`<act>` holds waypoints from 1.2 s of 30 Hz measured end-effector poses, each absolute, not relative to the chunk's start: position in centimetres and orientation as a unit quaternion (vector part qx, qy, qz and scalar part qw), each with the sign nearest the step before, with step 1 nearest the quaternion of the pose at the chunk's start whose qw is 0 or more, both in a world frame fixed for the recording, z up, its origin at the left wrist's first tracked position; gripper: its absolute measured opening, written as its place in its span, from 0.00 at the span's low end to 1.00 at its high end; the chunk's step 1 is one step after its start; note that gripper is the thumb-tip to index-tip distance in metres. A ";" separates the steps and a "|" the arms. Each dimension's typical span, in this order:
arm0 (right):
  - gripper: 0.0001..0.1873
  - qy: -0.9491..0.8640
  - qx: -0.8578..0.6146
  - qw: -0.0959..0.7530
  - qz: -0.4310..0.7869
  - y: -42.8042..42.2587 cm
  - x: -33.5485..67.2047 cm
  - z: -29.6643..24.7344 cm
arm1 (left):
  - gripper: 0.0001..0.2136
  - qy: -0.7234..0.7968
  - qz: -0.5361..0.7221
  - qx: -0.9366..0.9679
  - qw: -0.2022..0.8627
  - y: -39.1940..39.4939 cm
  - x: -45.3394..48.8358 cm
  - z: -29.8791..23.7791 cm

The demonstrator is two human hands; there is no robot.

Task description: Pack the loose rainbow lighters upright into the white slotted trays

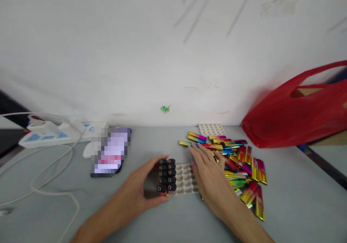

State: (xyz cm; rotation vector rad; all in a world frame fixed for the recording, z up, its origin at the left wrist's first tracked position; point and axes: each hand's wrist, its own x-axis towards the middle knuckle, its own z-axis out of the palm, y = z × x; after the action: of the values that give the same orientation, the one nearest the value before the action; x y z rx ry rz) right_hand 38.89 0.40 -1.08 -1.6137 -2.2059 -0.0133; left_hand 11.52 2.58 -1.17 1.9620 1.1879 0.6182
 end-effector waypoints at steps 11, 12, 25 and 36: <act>0.14 -0.763 -0.609 0.215 -0.033 1.2 39.1 -1.3 | 0.41 0.464 0.250 0.763 0.374 2.7 11.7 -0.5; 0.13 -0.758 -0.615 0.217 -0.023 1.2 39.2 -1.3 | 0.41 0.463 0.250 0.763 0.375 2.7 11.7 -0.5; 0.12 -0.724 -0.645 0.225 0.100 1.1 40.0 -0.7 | 0.43 0.464 0.245 0.764 0.375 2.7 11.3 -1.5; 0.07 -0.734 -0.629 0.253 0.049 1.2 39.6 -1.0 | 0.44 0.453 0.252 0.762 0.389 2.7 11.2 -2.1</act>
State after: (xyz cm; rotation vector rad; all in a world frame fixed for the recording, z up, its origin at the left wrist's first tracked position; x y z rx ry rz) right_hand 39.59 1.20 -1.05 -1.7085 -1.9941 0.1323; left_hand 11.23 2.73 -2.10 1.9368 1.1515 0.6410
